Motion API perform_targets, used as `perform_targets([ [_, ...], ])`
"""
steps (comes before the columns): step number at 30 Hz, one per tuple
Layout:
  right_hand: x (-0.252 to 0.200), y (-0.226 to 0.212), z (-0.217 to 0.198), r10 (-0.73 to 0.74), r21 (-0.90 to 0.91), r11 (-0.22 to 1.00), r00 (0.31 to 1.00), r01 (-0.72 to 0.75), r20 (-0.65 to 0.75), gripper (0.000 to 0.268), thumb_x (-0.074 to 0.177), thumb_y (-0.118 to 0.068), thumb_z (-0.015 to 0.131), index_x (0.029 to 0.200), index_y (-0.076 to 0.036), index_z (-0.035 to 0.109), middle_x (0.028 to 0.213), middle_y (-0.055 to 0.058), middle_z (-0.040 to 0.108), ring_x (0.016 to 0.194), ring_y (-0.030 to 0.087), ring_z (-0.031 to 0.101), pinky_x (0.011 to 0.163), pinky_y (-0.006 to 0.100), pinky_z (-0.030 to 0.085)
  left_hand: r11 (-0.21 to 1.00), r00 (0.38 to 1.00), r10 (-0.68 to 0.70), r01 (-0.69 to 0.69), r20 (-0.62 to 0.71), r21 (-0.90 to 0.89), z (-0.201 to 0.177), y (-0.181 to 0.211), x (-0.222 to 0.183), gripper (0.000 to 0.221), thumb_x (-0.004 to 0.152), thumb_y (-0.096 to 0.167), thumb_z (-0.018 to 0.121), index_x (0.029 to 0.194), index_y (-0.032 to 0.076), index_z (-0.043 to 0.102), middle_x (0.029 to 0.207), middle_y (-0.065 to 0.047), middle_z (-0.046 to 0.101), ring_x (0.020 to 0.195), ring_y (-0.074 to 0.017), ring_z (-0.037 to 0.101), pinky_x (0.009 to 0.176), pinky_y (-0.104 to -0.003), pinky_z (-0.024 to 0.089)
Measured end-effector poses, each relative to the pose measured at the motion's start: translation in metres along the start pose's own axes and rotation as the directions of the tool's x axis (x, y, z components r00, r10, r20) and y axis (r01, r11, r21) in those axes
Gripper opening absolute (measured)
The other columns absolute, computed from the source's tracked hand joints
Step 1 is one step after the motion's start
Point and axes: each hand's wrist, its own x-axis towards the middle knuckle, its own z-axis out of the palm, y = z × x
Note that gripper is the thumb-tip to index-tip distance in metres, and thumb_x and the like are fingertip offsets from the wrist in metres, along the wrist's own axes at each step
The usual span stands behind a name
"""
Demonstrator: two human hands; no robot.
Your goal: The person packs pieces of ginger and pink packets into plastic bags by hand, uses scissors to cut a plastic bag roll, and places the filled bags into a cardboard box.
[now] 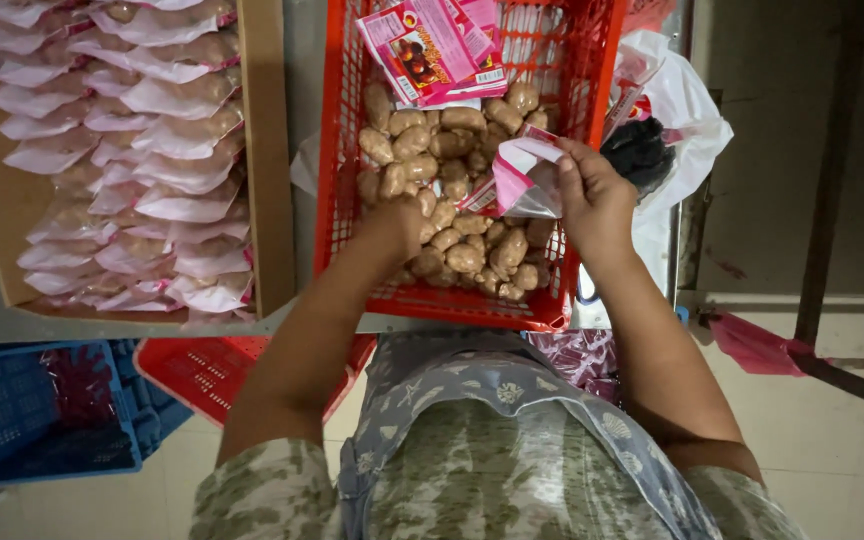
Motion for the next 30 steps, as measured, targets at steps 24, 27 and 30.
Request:
perform_targets([
  [24,0.005,-0.024,-0.03,-0.02,0.06,0.998,0.998,0.024,-0.067,0.019,0.109,-0.001,0.058,0.118,0.004,0.073,0.115,0.023,0.073,0.112,0.037,0.069,0.099,0.047,0.05,0.417,0.935,-0.072,-0.288,-0.348,-0.862,-0.086,0.041,-0.043,0.086,0.065,-0.003,0.086,0.142,0.019,0.054,0.116,-0.01,0.028,0.102,-0.0274,0.055,0.063,-0.037,0.066],
  [27,0.006,-0.026,-0.036,-0.006,0.061,0.998,0.995,0.012,-0.099,0.021,0.109,-0.002,0.058,0.124,0.001,0.073,0.112,0.02,0.074,0.11,0.031,0.07,0.099,0.043,0.05,0.445,0.953,0.061,-0.292,-0.297,-0.846,-0.133,0.054,-0.076,0.079,0.073,0.015,0.081,0.146,0.02,0.052,0.108,-0.013,0.051,0.099,-0.0255,0.064,0.074,-0.036,0.062],
  [30,0.008,-0.017,-0.04,-0.019,0.086,0.996,0.994,0.028,-0.112,0.022,0.111,-0.001,0.055,0.124,0.004,0.072,0.112,0.023,0.073,0.111,0.027,0.066,0.101,0.044,0.049,0.685,0.944,0.011,-0.248,-0.33,-0.685,-0.139,0.065,-0.069,0.074,0.076,0.027,0.085,0.143,0.03,0.055,0.114,-0.017,0.064,0.105,-0.032,0.072,0.081,-0.037,0.059],
])
